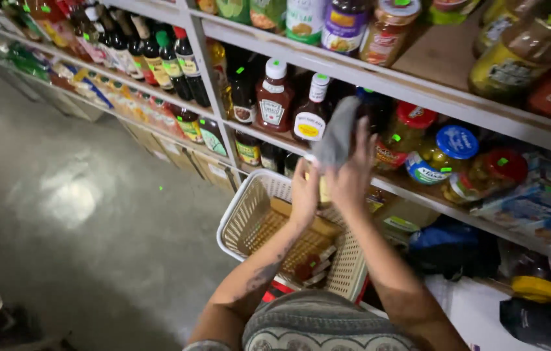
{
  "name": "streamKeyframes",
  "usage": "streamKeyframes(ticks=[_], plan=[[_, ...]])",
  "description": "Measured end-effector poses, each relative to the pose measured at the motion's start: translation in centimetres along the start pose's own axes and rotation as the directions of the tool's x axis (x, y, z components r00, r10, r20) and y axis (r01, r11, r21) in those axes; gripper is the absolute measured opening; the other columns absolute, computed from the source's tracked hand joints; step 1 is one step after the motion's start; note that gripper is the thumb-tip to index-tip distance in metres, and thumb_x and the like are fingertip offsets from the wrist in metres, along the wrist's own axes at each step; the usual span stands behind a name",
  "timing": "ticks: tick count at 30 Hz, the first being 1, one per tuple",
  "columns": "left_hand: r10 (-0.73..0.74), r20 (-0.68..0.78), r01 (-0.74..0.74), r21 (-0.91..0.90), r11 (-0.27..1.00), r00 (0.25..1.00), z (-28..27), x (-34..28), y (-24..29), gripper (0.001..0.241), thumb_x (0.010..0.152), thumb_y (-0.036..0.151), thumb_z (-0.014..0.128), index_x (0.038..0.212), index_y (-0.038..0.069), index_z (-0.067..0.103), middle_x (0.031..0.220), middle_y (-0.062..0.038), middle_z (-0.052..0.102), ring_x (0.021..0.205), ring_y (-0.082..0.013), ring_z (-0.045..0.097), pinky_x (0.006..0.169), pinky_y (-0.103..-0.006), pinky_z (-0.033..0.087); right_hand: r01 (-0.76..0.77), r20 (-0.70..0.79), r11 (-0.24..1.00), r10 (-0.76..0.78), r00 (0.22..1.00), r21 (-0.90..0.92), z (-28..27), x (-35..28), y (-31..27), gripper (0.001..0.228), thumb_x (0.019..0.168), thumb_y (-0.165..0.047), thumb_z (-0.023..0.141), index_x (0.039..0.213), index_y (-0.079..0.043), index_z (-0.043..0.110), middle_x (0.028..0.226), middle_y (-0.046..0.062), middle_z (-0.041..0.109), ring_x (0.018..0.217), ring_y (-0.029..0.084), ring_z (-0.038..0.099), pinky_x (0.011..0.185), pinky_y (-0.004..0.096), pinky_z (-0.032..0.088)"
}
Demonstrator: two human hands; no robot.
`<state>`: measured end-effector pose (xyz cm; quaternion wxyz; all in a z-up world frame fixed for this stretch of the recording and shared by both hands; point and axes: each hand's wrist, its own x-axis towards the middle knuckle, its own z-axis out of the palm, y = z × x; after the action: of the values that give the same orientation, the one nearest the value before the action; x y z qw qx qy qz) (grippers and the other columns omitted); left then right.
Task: The recorder wipes down various jars and packages of food with a cloth before placing them into a shopping basket.
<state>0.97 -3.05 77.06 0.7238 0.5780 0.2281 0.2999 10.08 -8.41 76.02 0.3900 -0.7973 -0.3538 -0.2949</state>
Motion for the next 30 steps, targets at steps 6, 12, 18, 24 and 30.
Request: streamKeyframes(ticks=[6,12,18,24,30], plan=[[-0.009,-0.095,-0.027,-0.368,0.93,0.995,-0.7,1.2,5.2,0.033,0.106,0.041,0.051,0.102,0.01,0.061,0.088,0.004,0.06,0.079,-0.007,0.053,0.077,-0.0207,0.044,0.333,-0.036,0.931,-0.331,0.943,0.153,-0.8,-9.5,-0.1,0.048,0.065,0.011,0.067,0.112,0.007,0.075,0.125,0.03,0.068,0.129,0.044,0.059,0.122,0.056,0.035],[-0.049,-0.183,-0.009,-0.303,0.953,0.982,-2.3,4.2,-0.1,0.055,0.103,0.053,0.055,0.139,0.012,0.06,0.125,-0.009,0.067,0.108,-0.0164,0.064,0.098,-0.0407,0.054,-0.604,0.111,0.685,0.619,0.777,0.408,-8.9,-3.6,-2.5,0.077,0.078,0.019,0.042,0.15,-0.008,0.047,0.152,0.027,0.046,0.145,0.043,0.038,0.125,0.055,0.025],[-0.032,-0.147,-0.028,-0.385,0.923,0.989,0.9,-1.2,7.5,0.016,0.103,0.027,0.062,0.104,0.012,0.065,0.092,-0.003,0.067,0.08,-0.0143,0.061,0.087,-0.0279,0.051,0.07,0.067,0.945,-0.096,0.993,0.318,-2.7,-2.3,-6.1,0.077,0.074,-0.014,0.066,0.151,-0.012,0.055,0.159,0.012,0.048,0.146,0.043,0.041,0.121,0.053,0.019],[0.139,-0.176,-0.133,0.045,0.99,0.975,-0.2,-0.1,2.6,0.025,0.101,0.03,0.066,0.121,0.016,0.061,0.107,-0.005,0.067,0.1,-0.0116,0.059,0.099,-0.0375,0.049,-0.601,0.372,0.393,0.519,0.77,0.696,-5.9,6.1,-8.4,0.06,0.103,-0.065,0.032,0.122,-0.017,0.064,0.131,0.013,0.063,0.128,0.033,0.058,0.111,0.052,0.035],[0.143,-0.211,-0.131,0.07,0.989,0.967,0.1,2.1,1.7,0.057,0.098,0.026,0.065,0.146,-0.002,0.049,0.139,-0.033,0.056,0.132,-0.0428,0.054,0.112,-0.0509,0.04,-0.151,0.016,0.989,0.151,0.988,-0.005,-1.0,-0.3,-5.0,0.063,0.104,-0.025,0.063,0.157,-0.006,0.037,0.16,0.02,0.041,0.149,0.042,0.038,0.118,0.058,0.033]])
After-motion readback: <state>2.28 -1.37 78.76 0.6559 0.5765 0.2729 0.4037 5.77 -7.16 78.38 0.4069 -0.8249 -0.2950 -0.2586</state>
